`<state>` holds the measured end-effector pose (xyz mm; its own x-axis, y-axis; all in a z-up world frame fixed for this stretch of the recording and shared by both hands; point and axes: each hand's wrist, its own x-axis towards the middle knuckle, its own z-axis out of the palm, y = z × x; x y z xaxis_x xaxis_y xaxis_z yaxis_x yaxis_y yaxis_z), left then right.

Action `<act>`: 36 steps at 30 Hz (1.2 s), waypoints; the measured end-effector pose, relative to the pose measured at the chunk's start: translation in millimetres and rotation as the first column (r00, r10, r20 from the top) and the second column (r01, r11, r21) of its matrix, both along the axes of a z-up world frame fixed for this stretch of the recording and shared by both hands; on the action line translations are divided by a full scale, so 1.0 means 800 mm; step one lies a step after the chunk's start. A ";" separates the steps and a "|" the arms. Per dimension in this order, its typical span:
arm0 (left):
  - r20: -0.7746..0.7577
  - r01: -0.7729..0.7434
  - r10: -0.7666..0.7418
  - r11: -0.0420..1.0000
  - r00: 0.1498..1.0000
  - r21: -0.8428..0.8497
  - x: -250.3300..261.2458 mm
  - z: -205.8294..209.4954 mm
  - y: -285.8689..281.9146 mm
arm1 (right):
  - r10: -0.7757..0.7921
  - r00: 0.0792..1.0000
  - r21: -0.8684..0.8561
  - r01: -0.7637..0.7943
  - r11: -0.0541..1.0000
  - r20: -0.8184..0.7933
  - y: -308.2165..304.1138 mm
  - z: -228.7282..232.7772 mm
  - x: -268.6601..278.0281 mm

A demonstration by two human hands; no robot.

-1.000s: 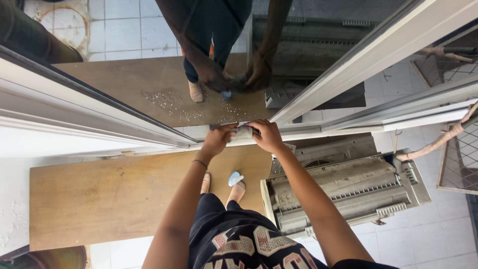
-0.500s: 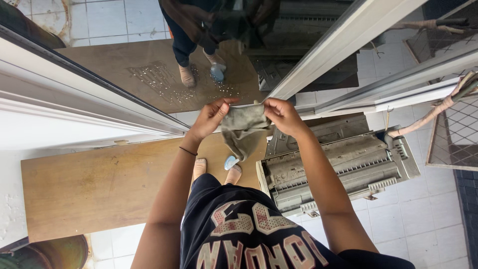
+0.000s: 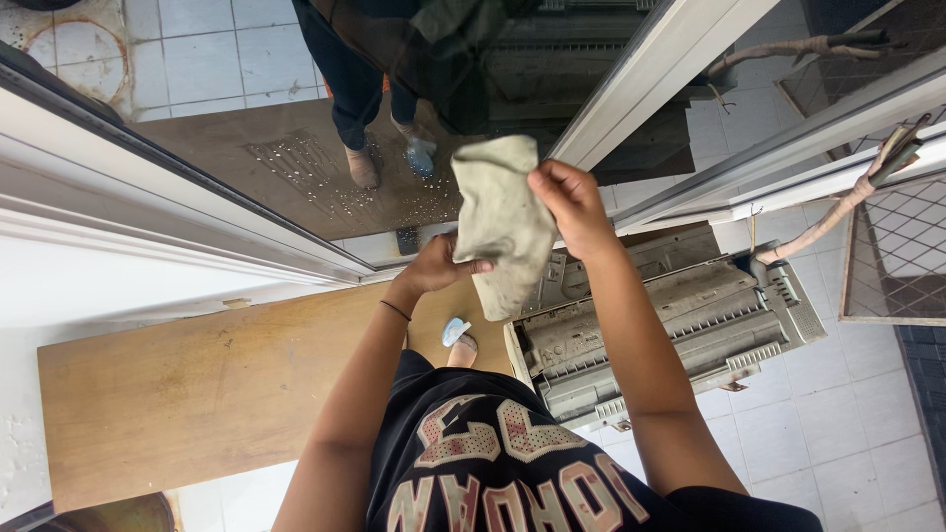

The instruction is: The person wipes a glass door panel using a cloth and a spray bottle, cleaning different areas of the glass surface.

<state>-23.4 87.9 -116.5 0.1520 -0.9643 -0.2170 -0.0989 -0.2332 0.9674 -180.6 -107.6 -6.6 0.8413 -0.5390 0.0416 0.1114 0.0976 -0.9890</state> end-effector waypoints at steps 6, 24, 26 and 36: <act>-0.238 -0.031 0.049 0.997 0.970 0.076 -0.003 0.004 0.013 | -0.402 0.878 -0.320 0.314 0.894 -0.260 -0.044 -0.044 0.000; -0.578 -0.236 0.227 0.970 0.784 0.061 0.019 0.032 0.003 | 0.063 0.970 0.285 0.006 0.959 -0.233 0.064 -0.151 -0.020; -0.434 -0.259 0.230 0.966 0.871 -0.010 0.026 0.017 0.005 | -0.059 0.993 0.089 0.068 0.994 -0.100 0.059 -0.152 -0.023; 0.320 -0.644 0.617 0.764 0.719 -0.028 0.031 0.038 0.010 | -0.282 0.947 -0.306 0.225 0.925 -0.156 0.031 -0.094 -0.033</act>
<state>1.4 95.7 -85.8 0.7872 -0.6029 -0.1297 -0.1744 -0.4195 0.8908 -207.3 -82.5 -82.1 0.6845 -0.7254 0.0729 -0.1009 -0.1933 -0.9759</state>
